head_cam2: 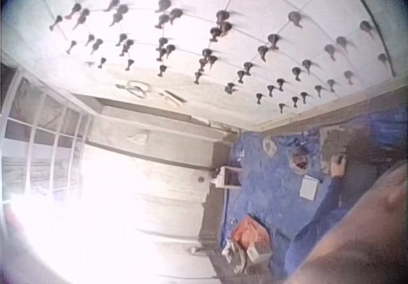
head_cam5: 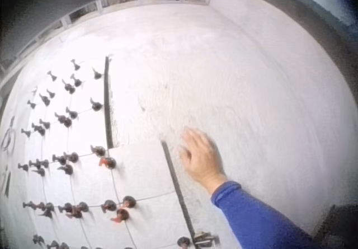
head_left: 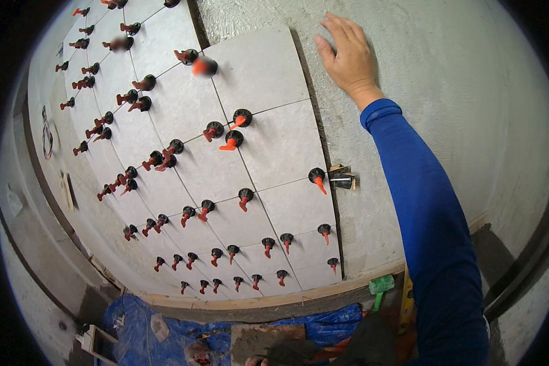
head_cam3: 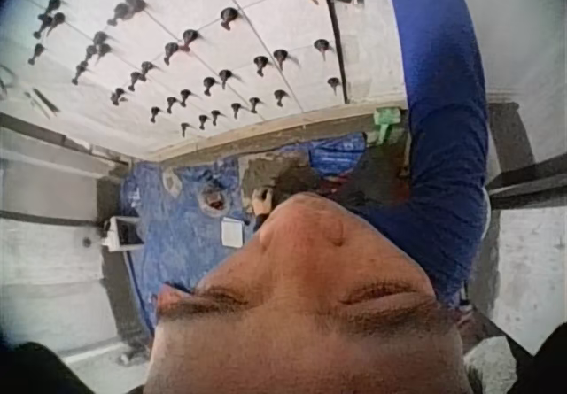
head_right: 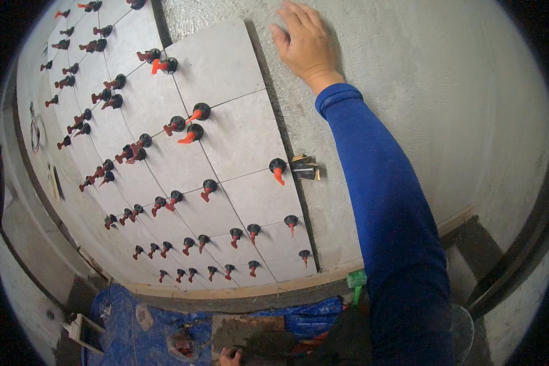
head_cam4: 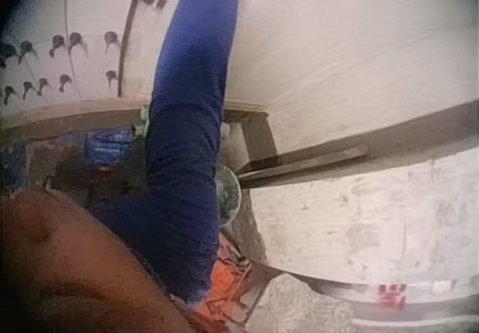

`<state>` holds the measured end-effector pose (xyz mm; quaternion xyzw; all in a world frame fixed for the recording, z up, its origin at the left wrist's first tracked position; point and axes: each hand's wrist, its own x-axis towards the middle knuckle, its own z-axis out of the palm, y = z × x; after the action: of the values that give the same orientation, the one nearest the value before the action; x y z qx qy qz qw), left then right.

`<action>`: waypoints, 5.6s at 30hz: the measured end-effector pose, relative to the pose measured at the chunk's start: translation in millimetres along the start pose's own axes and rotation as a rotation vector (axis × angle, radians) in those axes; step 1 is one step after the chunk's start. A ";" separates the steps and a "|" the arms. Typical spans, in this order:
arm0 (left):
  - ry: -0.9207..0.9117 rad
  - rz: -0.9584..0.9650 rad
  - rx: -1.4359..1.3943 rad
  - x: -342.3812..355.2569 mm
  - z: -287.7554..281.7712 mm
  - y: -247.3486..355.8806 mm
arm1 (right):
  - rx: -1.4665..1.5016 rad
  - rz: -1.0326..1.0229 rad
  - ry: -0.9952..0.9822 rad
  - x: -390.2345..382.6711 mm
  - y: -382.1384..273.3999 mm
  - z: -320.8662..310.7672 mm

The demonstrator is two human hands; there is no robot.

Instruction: The person installs white ceramic tiles on a wall using tile leveling clips and wedges. They use a rubber mallet to tap tiles into place and a spirit level to check alignment.

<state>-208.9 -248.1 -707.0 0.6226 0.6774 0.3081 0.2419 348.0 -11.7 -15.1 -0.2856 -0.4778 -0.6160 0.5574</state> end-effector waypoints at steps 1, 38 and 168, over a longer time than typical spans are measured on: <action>0.011 0.008 0.010 -1.6 1.0 -1.7 | 0.000 0.005 -0.001 0.0 -0.1 0.8; -1.229 1.326 -1.564 3.9 -274.6 473.2 | -0.037 0.027 -0.058 0.7 -3.7 -4.9; 0.197 -0.482 -1.428 -13.7 -26.8 8.0 | 0.044 0.618 -0.574 -124.5 -135.2 -129.7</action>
<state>-221.0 -264.6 -683.4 0.1192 0.4490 0.6647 0.5851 268.5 -88.4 -211.0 -0.5636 -0.5184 -0.3049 0.5662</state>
